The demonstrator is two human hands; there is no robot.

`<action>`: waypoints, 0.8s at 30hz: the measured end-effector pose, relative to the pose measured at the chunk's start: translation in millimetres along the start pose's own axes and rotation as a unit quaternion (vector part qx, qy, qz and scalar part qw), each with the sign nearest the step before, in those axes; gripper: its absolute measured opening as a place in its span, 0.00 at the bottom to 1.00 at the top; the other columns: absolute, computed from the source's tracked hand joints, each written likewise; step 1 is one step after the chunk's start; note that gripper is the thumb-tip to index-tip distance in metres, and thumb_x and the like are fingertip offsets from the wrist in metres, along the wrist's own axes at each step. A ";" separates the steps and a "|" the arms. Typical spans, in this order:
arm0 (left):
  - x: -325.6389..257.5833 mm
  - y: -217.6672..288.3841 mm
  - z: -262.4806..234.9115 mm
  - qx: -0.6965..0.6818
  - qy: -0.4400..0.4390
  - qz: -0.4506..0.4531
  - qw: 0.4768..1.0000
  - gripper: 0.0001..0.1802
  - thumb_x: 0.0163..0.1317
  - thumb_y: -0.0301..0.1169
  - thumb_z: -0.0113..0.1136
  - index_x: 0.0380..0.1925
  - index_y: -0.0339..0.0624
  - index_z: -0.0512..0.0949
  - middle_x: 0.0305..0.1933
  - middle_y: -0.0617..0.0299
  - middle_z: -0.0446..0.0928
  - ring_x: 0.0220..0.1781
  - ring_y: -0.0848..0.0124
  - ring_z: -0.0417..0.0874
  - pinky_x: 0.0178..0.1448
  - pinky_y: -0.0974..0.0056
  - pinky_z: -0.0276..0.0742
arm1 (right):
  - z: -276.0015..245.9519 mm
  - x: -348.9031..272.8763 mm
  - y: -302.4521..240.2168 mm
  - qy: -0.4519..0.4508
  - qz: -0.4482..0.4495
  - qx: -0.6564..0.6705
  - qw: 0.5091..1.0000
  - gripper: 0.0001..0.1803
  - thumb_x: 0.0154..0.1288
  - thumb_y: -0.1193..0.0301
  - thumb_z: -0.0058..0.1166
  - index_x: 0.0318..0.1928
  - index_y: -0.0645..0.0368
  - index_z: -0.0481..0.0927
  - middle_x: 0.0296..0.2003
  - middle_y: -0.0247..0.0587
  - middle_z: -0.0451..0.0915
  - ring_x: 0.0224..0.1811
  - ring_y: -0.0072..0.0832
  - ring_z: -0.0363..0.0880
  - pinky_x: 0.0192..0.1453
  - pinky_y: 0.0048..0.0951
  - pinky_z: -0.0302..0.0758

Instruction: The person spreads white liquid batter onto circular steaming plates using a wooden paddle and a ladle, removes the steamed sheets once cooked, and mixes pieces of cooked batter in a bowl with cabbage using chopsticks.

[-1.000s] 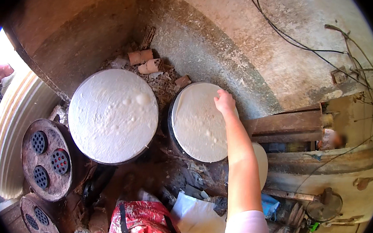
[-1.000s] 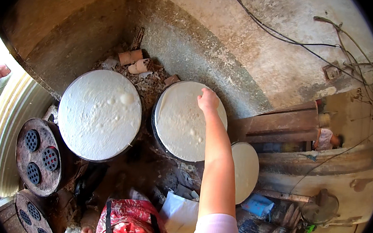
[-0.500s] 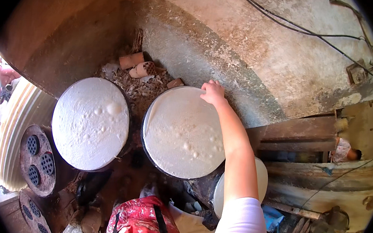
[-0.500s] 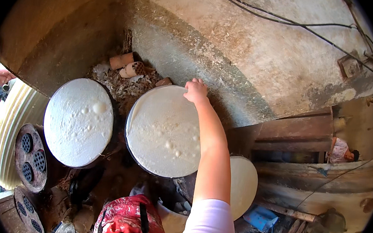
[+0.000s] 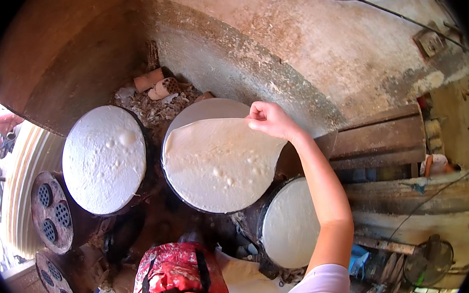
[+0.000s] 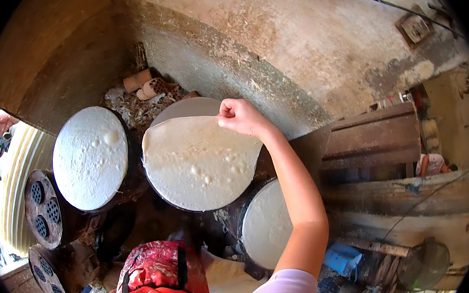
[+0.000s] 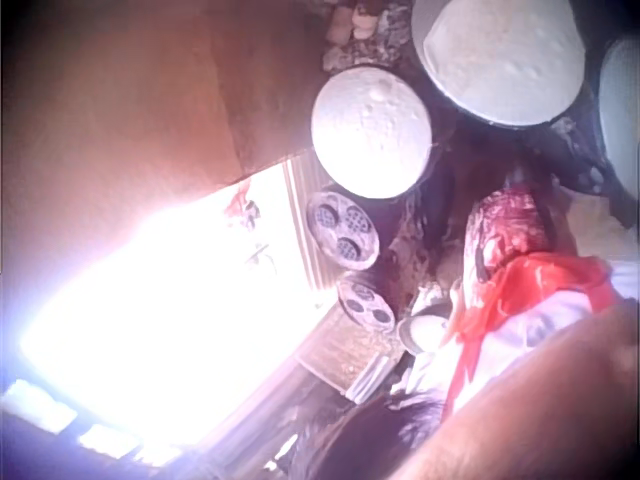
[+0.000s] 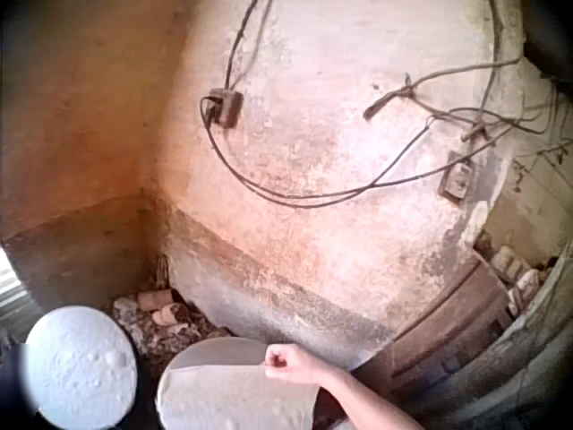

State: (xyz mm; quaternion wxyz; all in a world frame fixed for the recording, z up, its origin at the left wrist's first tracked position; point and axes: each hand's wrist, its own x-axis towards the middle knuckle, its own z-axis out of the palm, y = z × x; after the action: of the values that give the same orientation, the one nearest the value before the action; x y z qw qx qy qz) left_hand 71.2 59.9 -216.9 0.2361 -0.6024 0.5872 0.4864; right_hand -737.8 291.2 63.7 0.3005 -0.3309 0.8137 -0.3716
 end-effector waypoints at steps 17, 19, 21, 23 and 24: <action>-163.2 520.3 5.3 -0.010 0.068 0.775 0.628 0.30 0.44 0.21 0.64 0.51 0.38 0.69 0.44 0.51 0.72 0.47 0.61 0.74 0.52 0.62 0.70 | 87.5 -190.8 -152.9 0.166 0.037 0.024 0.985 0.08 0.50 0.82 0.49 0.23 0.60 0.64 0.27 0.37 0.77 0.38 0.21 0.78 0.40 0.23 0.73; -164.8 529.2 14.4 0.000 0.012 0.771 0.636 0.29 0.45 0.19 0.61 0.52 0.40 0.69 0.41 0.54 0.74 0.44 0.64 0.76 0.50 0.64 0.71 | 93.9 -212.3 -158.4 0.192 0.036 0.013 0.981 0.08 0.50 0.82 0.49 0.23 0.60 0.64 0.26 0.35 0.76 0.38 0.21 0.78 0.40 0.23 0.73; -161.5 526.5 22.6 -0.007 -0.116 0.722 0.682 0.27 0.47 0.17 0.59 0.51 0.41 0.71 0.37 0.56 0.76 0.41 0.67 0.78 0.49 0.65 0.72 | 93.1 -239.8 -160.6 0.225 0.048 0.013 0.973 0.07 0.51 0.81 0.50 0.23 0.60 0.65 0.26 0.34 0.75 0.39 0.22 0.78 0.41 0.23 0.73; -183.9 519.2 32.6 0.007 -0.136 0.760 0.636 0.24 0.51 0.16 0.57 0.51 0.39 0.71 0.39 0.60 0.75 0.40 0.72 0.76 0.48 0.69 0.72 | 87.8 -278.8 -152.1 0.259 0.055 0.044 0.963 0.06 0.52 0.79 0.51 0.24 0.59 0.67 0.27 0.30 0.75 0.35 0.16 0.75 0.39 0.20 0.71; -197.7 512.5 39.3 0.017 -0.152 0.776 0.612 0.22 0.53 0.15 0.55 0.50 0.38 0.72 0.40 0.62 0.75 0.40 0.75 0.76 0.48 0.70 0.72 | 87.6 -303.8 -144.9 0.279 0.059 0.063 0.956 0.06 0.52 0.78 0.52 0.25 0.58 0.68 0.28 0.30 0.75 0.34 0.14 0.74 0.38 0.18 0.71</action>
State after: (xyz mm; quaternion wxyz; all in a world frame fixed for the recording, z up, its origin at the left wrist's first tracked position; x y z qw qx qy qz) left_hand -389.1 86.0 84.4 -0.1329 0.1647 0.7994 0.5624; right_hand -445.4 414.0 206.4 0.1026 -0.1459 0.8583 -0.4811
